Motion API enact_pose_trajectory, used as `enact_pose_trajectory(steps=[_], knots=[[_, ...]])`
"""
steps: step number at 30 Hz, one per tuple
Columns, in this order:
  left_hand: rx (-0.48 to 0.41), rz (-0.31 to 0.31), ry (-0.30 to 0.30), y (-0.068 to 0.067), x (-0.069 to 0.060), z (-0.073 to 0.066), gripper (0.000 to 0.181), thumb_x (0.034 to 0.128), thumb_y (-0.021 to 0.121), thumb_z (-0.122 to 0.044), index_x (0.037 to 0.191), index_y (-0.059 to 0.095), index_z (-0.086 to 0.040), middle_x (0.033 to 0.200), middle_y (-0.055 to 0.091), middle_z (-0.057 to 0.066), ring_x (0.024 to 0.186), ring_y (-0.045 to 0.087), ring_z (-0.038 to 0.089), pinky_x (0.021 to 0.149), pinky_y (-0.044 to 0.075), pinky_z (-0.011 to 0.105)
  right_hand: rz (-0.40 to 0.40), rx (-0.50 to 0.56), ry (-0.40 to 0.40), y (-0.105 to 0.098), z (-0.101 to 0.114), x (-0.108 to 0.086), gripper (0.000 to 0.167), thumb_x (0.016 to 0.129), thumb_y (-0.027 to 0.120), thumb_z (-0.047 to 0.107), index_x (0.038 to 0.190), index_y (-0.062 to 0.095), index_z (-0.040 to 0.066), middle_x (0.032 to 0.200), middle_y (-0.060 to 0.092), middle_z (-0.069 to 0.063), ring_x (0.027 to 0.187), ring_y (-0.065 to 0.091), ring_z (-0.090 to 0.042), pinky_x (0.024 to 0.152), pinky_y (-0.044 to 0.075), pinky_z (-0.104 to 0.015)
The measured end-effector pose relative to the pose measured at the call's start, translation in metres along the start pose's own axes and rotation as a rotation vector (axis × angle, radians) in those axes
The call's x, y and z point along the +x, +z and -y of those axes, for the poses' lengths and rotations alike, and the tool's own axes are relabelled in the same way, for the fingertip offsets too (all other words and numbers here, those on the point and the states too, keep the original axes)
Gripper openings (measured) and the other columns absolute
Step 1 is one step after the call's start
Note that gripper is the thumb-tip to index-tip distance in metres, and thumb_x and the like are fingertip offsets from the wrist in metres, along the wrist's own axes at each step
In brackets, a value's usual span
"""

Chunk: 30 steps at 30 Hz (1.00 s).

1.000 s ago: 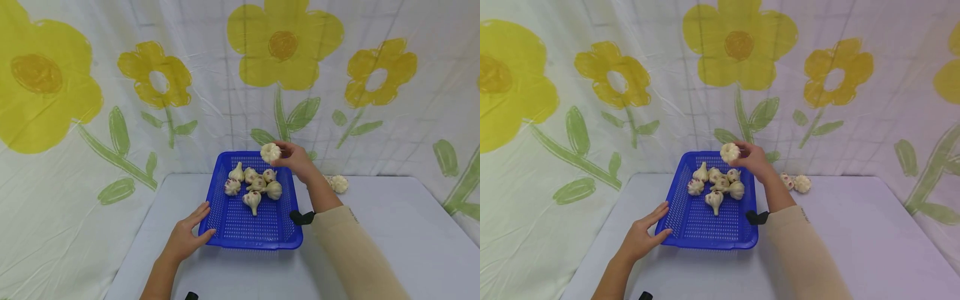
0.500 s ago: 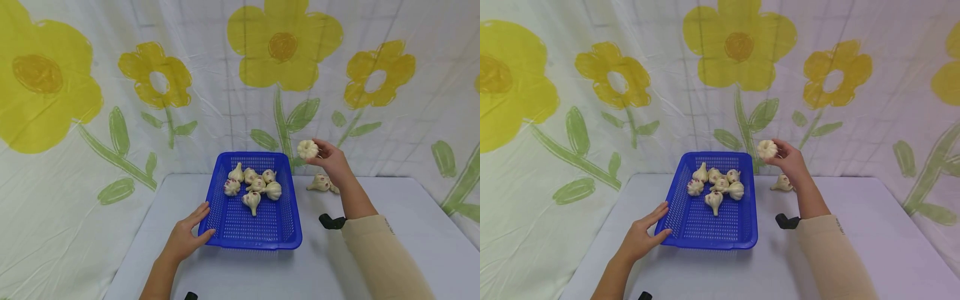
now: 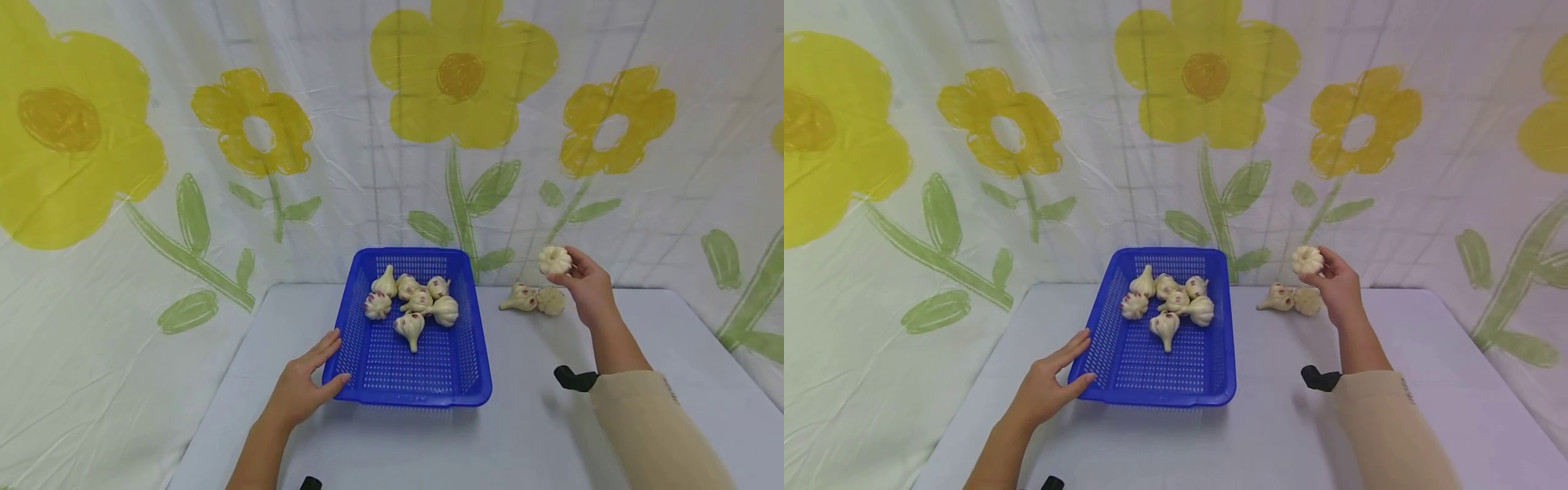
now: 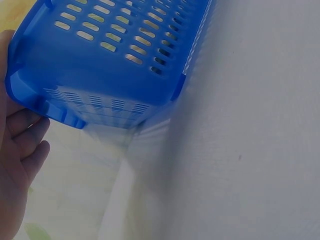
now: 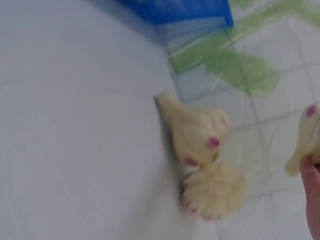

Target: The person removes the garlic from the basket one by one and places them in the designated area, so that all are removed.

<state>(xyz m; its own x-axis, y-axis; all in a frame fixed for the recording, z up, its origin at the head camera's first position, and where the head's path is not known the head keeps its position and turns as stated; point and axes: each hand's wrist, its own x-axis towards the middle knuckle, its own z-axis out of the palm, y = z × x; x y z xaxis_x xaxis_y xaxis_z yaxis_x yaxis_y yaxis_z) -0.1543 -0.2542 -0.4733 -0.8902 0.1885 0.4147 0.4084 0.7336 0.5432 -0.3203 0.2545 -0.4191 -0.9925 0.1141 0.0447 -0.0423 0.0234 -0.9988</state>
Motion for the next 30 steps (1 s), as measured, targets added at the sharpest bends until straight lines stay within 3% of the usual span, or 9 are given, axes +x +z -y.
enact_pose_trajectory(steps=[4, 6, 11, 13, 18, 25, 30], knots=[[0.003, -0.001, 0.003, 0.0, 0.001, 0.001, 0.065, 0.0816, 0.079, -0.033, 0.138, 0.058, -0.009, 0.149, 0.049, -0.002, 0.135, 0.05, 0.022, 0.104, 0.045, 0.043, -0.068, 0.017, 0.051, -0.015, -0.013, 0.0, 0.081, 0.088, 0.069, 0.0, 0.156, 0.028, 0.015, 0.163, 0.025, -0.003, 0.147, 0.029, -0.015, 0.084, 0.045, -0.001], [0.004, -0.002, 0.004, 0.0, 0.001, 0.001, 0.065, 0.0816, 0.079, -0.033, 0.138, 0.058, -0.009, 0.149, 0.049, -0.001, 0.135, 0.05, 0.022, 0.104, 0.045, 0.043, -0.104, 0.025, 0.084, -0.022, -0.019, 0.001, 0.082, 0.088, 0.07, 0.001, 0.156, 0.028, 0.016, 0.163, 0.025, -0.001, 0.147, 0.029, -0.014, 0.091, 0.045, -0.003], [0.005, -0.003, 0.002, 0.0, 0.001, 0.001, 0.065, 0.0816, 0.079, -0.033, 0.138, 0.058, -0.009, 0.149, 0.049, -0.002, 0.135, 0.05, 0.022, 0.104, 0.045, 0.043, -0.181, 0.041, 0.16, -0.036, -0.033, 0.0, 0.085, 0.086, 0.072, 0.001, 0.156, 0.029, 0.018, 0.163, 0.025, 0.001, 0.143, 0.032, -0.009, 0.085, 0.047, -0.002], [0.005, -0.003, 0.0, 0.0, 0.001, 0.001, 0.065, 0.0817, 0.079, -0.033, 0.138, 0.058, -0.009, 0.149, 0.049, -0.002, 0.135, 0.05, 0.022, 0.104, 0.045, 0.042, -0.205, 0.049, 0.182, -0.04, -0.038, 0.0, 0.085, 0.085, 0.072, -0.001, 0.156, 0.029, 0.018, 0.163, 0.026, 0.001, 0.141, 0.034, -0.008, 0.075, 0.046, 0.001], [0.004, -0.003, -0.001, 0.001, 0.0, 0.002, 0.065, 0.082, 0.079, -0.034, 0.138, 0.058, -0.01, 0.149, 0.049, -0.002, 0.135, 0.049, 0.022, 0.104, 0.045, 0.043, -0.239, 0.018, 0.239, -0.048, -0.049, 0.0, 0.085, 0.086, 0.071, -0.001, 0.157, 0.028, 0.018, 0.163, 0.026, 0.0, 0.14, 0.033, -0.009, 0.072, 0.046, 0.001], [0.003, -0.007, 0.01, 0.002, 0.0, 0.003, 0.065, 0.0819, 0.079, -0.034, 0.138, 0.058, -0.01, 0.149, 0.049, -0.002, 0.135, 0.05, 0.022, 0.104, 0.045, 0.042, -0.245, -0.107, 0.327, -0.058, -0.064, 0.001, 0.086, 0.087, 0.069, 0.002, 0.157, 0.025, 0.021, 0.162, 0.026, 0.001, 0.138, 0.033, -0.008, 0.098, 0.044, -0.008], [0.001, -0.009, 0.016, 0.002, -0.001, 0.003, 0.064, 0.0817, 0.079, -0.034, 0.138, 0.058, -0.01, 0.149, 0.049, -0.002, 0.135, 0.05, 0.021, 0.104, 0.045, 0.042, -0.238, -0.241, 0.308, -0.06, -0.074, 0.003, 0.085, 0.087, 0.069, 0.004, 0.158, 0.024, 0.02, 0.161, 0.029, -0.005, 0.136, 0.036, -0.013, 0.107, 0.041, -0.017]])
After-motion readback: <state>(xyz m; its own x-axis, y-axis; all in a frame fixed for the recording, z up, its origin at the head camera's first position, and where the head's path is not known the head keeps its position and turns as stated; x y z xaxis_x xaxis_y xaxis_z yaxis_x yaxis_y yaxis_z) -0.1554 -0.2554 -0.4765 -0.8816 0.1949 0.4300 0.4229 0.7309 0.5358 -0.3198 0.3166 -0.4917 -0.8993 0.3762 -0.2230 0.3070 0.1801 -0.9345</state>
